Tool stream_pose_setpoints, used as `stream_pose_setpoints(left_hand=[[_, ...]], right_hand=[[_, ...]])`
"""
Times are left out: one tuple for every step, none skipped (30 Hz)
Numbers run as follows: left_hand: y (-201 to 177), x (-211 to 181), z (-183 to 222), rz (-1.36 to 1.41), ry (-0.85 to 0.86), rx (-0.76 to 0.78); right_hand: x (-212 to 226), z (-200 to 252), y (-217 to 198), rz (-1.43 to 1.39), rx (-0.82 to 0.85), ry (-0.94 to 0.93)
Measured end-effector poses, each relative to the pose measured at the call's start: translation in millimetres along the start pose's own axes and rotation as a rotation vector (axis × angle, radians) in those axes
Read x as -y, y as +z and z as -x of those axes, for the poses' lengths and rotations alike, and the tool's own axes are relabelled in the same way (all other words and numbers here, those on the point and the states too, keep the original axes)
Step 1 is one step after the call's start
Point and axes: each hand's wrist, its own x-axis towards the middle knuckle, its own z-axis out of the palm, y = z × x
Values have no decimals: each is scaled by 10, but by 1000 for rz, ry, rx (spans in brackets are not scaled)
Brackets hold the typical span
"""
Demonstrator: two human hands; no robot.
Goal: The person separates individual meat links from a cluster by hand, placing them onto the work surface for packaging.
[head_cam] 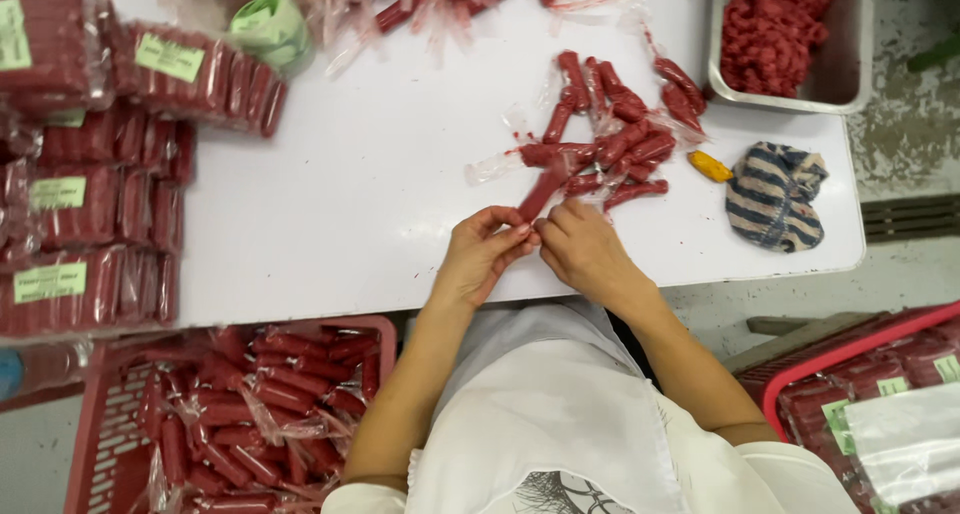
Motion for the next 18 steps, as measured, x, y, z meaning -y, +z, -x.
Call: stream_pose_setpoints(left_hand=[[-10, 34, -35, 8, 10, -8], [-10, 73, -77, -122, 90, -20], [-8, 120, -116, -255, 165, -32], [25, 42, -85, -250, 170, -40], [65, -35, -66, -358, 203, 58], [114, -105, -53, -466, 237, 157], [94, -57, -117, -464, 232, 157], [83, -2, -185, -482, 209, 167], [67, 42, -257, -504, 186, 180], [118, 56, -276, -506, 182, 181], [167, 59, -298, -751, 387, 175], [220, 63, -321, -995, 594, 168], [266, 113, -331, -998, 591, 169], [312, 162, -340, -1175, 769, 184], [356, 202, -351, -1350, 951, 196], [345, 260, -402, -1354, 951, 195], [334, 317, -451, -1440, 1053, 216], [319, 371, -498, -1525, 1156, 237]], right_hand=[[12, -45, -59, -4, 4, -14], [14, -86, -123, 0, -19, 22], [21, -111, -186, 3, -44, 62], [85, -163, -296, -1, -40, 53], [143, -209, -410, -234, -26, 192], [190, -248, -527, -466, -12, 331], [105, -140, -444, -467, -8, 334], [13, -26, -365, -636, 2, 446], [-77, 83, -279, -806, 8, 558], [-89, 91, -286, -807, 7, 561], [-102, 89, -289, -751, -23, 565], [-117, 88, -295, -694, -53, 569], [-97, 86, -329, -697, -55, 571], [-76, 82, -363, -647, -97, 533], [-58, 68, -396, -596, -139, 492], [-91, 120, -368, -599, -141, 491], [-124, 170, -341, -648, -159, 477], [-152, 218, -313, -697, -177, 463]])
